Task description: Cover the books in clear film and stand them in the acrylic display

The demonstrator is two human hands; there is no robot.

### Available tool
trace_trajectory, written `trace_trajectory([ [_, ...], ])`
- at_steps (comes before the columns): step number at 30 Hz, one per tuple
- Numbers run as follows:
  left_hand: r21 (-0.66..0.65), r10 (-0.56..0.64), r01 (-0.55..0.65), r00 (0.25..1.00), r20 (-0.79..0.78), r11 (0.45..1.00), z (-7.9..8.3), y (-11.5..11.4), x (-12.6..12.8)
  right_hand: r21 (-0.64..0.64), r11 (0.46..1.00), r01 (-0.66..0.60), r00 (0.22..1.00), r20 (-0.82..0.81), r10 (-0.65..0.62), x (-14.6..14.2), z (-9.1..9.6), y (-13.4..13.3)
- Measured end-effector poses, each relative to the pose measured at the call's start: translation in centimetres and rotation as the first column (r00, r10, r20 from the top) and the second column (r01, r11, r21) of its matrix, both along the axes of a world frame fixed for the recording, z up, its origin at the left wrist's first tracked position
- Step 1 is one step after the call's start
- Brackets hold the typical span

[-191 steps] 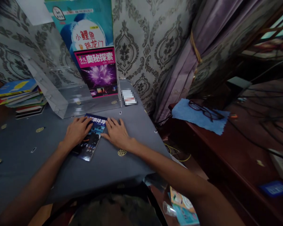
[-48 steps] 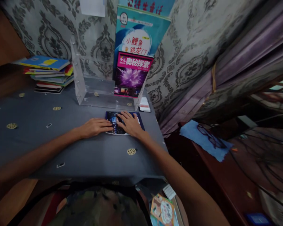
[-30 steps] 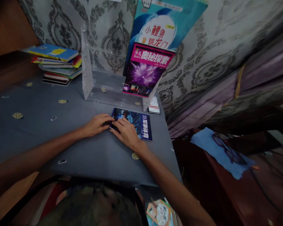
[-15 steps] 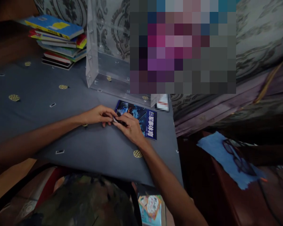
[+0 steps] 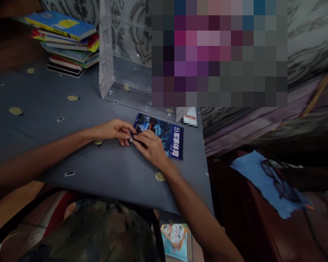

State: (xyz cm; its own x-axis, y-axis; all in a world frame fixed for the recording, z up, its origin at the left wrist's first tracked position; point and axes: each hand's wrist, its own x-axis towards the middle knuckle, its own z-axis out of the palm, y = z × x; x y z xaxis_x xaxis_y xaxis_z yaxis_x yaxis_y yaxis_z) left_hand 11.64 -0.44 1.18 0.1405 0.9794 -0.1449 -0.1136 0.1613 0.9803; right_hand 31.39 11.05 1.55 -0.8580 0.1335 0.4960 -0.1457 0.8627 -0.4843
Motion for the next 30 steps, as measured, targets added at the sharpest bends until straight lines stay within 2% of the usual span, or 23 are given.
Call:
trace_trajectory([
  [5,0.018,-0.01,0.01,0.999,-0.032,1.0,-0.16,0.13,-0.09,0.04,0.999,-0.026,0.998,-0.052,0.028,-0.08,-0.13,0.05],
  [12,0.036,-0.036,0.037,0.999,-0.016,0.999,0.14,0.0,-0.1,0.046,0.999,-0.019,0.999,-0.028,0.021,-0.07,-0.3,0.08],
  [30,-0.003,-0.036,0.036,0.999,-0.039,0.999,0.34,-0.01,-0.15,0.084,0.996,-0.039,0.997,-0.063,0.044,-0.19,-0.41,0.16],
])
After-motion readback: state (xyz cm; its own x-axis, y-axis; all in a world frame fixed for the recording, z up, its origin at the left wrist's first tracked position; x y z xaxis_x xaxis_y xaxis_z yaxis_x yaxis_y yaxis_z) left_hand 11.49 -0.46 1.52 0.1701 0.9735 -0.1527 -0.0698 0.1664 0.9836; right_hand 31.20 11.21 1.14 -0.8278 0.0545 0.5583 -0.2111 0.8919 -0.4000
